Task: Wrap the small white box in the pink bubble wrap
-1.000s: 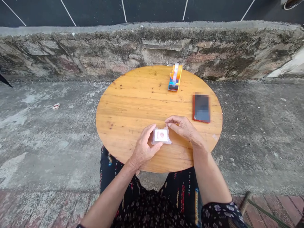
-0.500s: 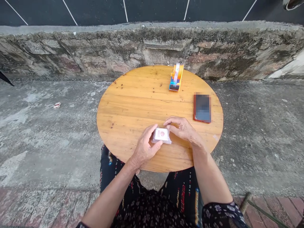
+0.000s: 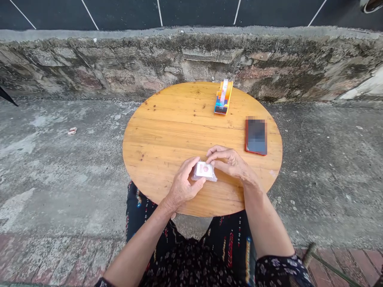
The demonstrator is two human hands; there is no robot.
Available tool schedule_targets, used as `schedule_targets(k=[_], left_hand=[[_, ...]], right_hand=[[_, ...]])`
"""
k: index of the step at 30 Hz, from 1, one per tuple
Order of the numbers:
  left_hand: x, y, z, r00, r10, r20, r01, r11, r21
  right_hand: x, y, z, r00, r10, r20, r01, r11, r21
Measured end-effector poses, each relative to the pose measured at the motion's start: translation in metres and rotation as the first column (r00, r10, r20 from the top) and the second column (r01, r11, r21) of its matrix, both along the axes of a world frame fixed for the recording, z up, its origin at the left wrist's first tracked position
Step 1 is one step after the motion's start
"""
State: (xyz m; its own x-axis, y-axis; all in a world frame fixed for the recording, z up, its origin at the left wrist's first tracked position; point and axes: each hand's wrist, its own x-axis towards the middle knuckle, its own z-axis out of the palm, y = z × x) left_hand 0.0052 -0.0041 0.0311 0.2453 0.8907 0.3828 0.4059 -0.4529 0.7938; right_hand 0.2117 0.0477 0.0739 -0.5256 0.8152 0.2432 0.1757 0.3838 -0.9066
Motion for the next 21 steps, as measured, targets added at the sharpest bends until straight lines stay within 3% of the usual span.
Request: schedule_targets(k=[8,12,16,19,21], left_hand=[[-0.002,0.000,0.001,0.999,-0.018,0.047,0.017,1.000,0.024],[-0.004,-0.001,0.001,0.997,0.006,0.082,-0.009,0.999,0.038],[-0.004,-0.001,0.001,0.992,0.063,0.108,-0.069,0.996,0.053],[-0.003,-0.003,0.002,0.990,0.092,0.103,-0.101,0.991,0.085],[-0.006,-0.008,0.004,0.989,0.115,0.088,-0.124,0.986,0.112]], right_hand=[[0.003,0.006,-0.003,0.966,-0.220,-0.136,0.229,0.972,0.050],[0.003,0.002,-0.004,0.851,-0.433,-0.298,0.472,0.879,0.070],[0.008,-0.043,-0.003,0.649,-0.662,-0.375,0.737,0.669,0.095],[0.024,-0.099,-0.013,0.413,-0.834,-0.365,0.911,0.385,0.150],[0.041,-0.138,-0.025,0.287,-0.919,-0.271,0.950,0.236,0.207]])
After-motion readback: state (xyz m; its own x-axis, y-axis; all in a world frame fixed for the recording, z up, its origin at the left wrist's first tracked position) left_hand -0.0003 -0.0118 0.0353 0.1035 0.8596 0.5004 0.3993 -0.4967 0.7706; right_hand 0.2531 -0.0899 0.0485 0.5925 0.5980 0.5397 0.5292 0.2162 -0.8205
